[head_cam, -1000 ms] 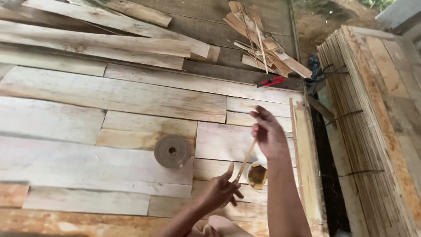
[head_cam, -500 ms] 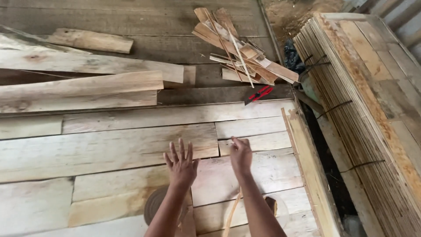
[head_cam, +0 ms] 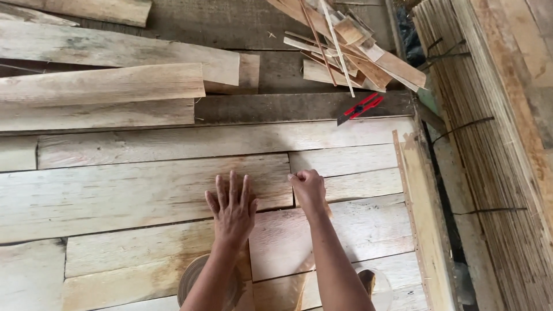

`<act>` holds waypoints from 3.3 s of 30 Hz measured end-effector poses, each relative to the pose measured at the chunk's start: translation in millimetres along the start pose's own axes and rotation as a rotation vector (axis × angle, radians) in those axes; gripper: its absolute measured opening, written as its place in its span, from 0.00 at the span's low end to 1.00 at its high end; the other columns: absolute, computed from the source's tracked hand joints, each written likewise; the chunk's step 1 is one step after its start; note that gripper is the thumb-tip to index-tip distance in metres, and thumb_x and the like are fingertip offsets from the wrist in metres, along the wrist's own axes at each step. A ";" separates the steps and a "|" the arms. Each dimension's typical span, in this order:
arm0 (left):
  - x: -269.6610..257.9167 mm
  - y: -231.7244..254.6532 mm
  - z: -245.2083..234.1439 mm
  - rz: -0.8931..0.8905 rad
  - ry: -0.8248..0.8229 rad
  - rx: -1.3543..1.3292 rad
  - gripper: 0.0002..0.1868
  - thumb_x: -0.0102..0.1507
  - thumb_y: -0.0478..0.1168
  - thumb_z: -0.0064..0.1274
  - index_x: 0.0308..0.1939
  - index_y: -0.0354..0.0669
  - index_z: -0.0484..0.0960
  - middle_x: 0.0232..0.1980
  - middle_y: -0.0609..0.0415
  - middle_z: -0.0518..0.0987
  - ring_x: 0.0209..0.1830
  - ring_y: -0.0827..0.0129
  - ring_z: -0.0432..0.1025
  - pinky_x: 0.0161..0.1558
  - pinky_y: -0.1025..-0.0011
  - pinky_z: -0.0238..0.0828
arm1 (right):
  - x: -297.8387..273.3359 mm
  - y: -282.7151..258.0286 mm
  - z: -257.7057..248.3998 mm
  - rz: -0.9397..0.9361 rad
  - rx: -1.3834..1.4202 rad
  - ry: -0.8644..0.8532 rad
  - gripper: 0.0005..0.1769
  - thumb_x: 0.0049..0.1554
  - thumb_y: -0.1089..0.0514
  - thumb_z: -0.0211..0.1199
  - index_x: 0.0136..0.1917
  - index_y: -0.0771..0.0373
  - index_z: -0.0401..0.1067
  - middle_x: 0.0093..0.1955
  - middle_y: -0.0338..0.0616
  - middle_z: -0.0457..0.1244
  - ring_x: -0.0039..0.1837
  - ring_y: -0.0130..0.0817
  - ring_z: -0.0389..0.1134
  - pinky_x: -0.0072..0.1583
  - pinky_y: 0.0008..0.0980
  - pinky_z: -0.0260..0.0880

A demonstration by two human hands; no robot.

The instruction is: The person applies a brown paste from a small container onto thin wooden strips using their fingers. They then press the strips onto a wooden workbench surface and smooth them down. The person repeats this process with several strips, handling them one at a time.

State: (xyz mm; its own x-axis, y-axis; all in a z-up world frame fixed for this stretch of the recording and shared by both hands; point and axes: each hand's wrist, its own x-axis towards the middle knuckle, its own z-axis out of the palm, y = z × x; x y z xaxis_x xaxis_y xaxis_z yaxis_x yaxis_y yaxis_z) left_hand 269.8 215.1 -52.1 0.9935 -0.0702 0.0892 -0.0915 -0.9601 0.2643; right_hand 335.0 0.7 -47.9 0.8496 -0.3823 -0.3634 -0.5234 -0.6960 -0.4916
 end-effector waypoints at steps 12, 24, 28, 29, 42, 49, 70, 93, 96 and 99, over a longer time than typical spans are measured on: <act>2.6 5.3 -4.5 -0.021 -0.014 -0.046 0.36 0.67 0.63 0.39 0.79 0.68 0.55 0.84 0.54 0.49 0.83 0.42 0.37 0.71 0.29 0.30 | -24.2 -27.0 -31.3 -0.075 0.101 0.014 0.14 0.52 0.45 0.65 0.43 0.54 0.81 0.47 0.46 0.65 0.58 0.49 0.67 0.60 0.47 0.69; 9.0 22.7 -15.1 -0.016 0.090 -0.044 0.34 0.70 0.56 0.39 0.80 0.59 0.56 0.86 0.52 0.40 0.84 0.46 0.25 0.72 0.40 0.08 | -85.3 -20.4 -118.3 -0.544 0.739 0.211 0.06 0.61 0.68 0.60 0.51 0.67 0.76 0.47 0.49 0.67 0.52 0.40 0.72 0.65 0.47 0.70; -2.1 74.6 -55.5 -0.063 0.101 -0.705 0.11 0.68 0.51 0.54 0.36 0.54 0.85 0.43 0.58 0.83 0.42 0.67 0.80 0.38 0.74 0.77 | -118.6 -23.1 -119.8 -0.945 0.830 0.010 0.05 0.56 0.65 0.63 0.44 0.65 0.79 0.37 0.48 0.66 0.41 0.36 0.69 0.70 0.58 0.64; -2.9 84.2 -85.9 -0.207 -0.254 -1.085 0.19 0.70 0.55 0.46 0.32 0.50 0.82 0.35 0.57 0.80 0.34 0.70 0.73 0.35 0.75 0.69 | -130.3 -22.9 -119.9 -1.094 0.767 -0.095 0.06 0.56 0.63 0.58 0.44 0.62 0.76 0.37 0.42 0.64 0.40 0.31 0.64 0.59 0.46 0.65; -3.4 81.1 -120.6 -0.491 -0.818 -1.577 0.19 0.64 0.59 0.55 0.25 0.55 0.79 0.26 0.66 0.73 0.24 0.81 0.58 0.32 0.77 0.51 | -189.0 -28.6 -135.1 -1.257 0.597 -0.359 0.07 0.44 0.64 0.53 0.34 0.58 0.71 0.34 0.40 0.62 0.39 0.37 0.66 0.43 0.36 0.65; 17.5 87.4 -115.8 -0.481 -0.549 -1.721 0.11 0.62 0.45 0.62 0.27 0.54 0.79 0.27 0.63 0.75 0.26 0.79 0.63 0.33 0.76 0.57 | -199.1 -23.9 -135.7 -1.227 0.611 -0.359 0.10 0.48 0.66 0.51 0.38 0.61 0.73 0.36 0.46 0.66 0.39 0.37 0.69 0.68 0.52 0.64; 159.1 75.8 -4.4 -0.081 -0.213 -0.528 0.10 0.64 0.51 0.56 0.48 0.59 0.84 0.54 0.65 0.82 0.60 0.65 0.67 0.59 0.59 0.53 | -127.6 18.5 -59.8 0.215 0.821 -0.297 0.07 0.59 0.66 0.62 0.43 0.75 0.73 0.31 0.58 0.68 0.33 0.42 0.71 0.39 0.38 0.82; 164.1 68.0 47.3 -0.047 -0.144 -0.356 0.12 0.66 0.57 0.50 0.47 0.64 0.80 0.55 0.63 0.73 0.58 0.62 0.60 0.58 0.59 0.51 | -103.2 21.6 -39.1 0.250 0.754 -0.351 0.05 0.61 0.65 0.60 0.44 0.70 0.72 0.31 0.54 0.69 0.30 0.41 0.69 0.36 0.38 0.77; 162.5 69.1 41.4 -0.038 -0.125 -0.381 0.11 0.66 0.57 0.50 0.45 0.62 0.80 0.52 0.64 0.73 0.57 0.62 0.60 0.56 0.60 0.51 | -103.9 18.8 -40.6 0.260 0.748 -0.345 0.05 0.60 0.64 0.61 0.47 0.71 0.72 0.31 0.54 0.69 0.29 0.41 0.68 0.35 0.37 0.76; 163.1 72.0 46.4 -0.069 -0.057 -0.392 0.12 0.63 0.55 0.53 0.48 0.63 0.74 0.52 0.64 0.75 0.53 0.63 0.63 0.53 0.61 0.54 | -104.8 14.8 -43.8 0.275 0.789 -0.356 0.05 0.60 0.66 0.60 0.44 0.72 0.71 0.30 0.55 0.67 0.30 0.42 0.66 0.37 0.39 0.74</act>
State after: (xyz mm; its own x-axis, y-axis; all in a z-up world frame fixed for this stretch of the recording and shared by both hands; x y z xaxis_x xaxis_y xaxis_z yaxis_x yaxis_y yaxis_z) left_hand 428.4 121.9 -63.1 0.9994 -0.0349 0.0079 -0.0324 -0.7876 0.6153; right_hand 241.0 3.8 17.5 0.6866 -0.1715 -0.7065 -0.7085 0.0604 -0.7031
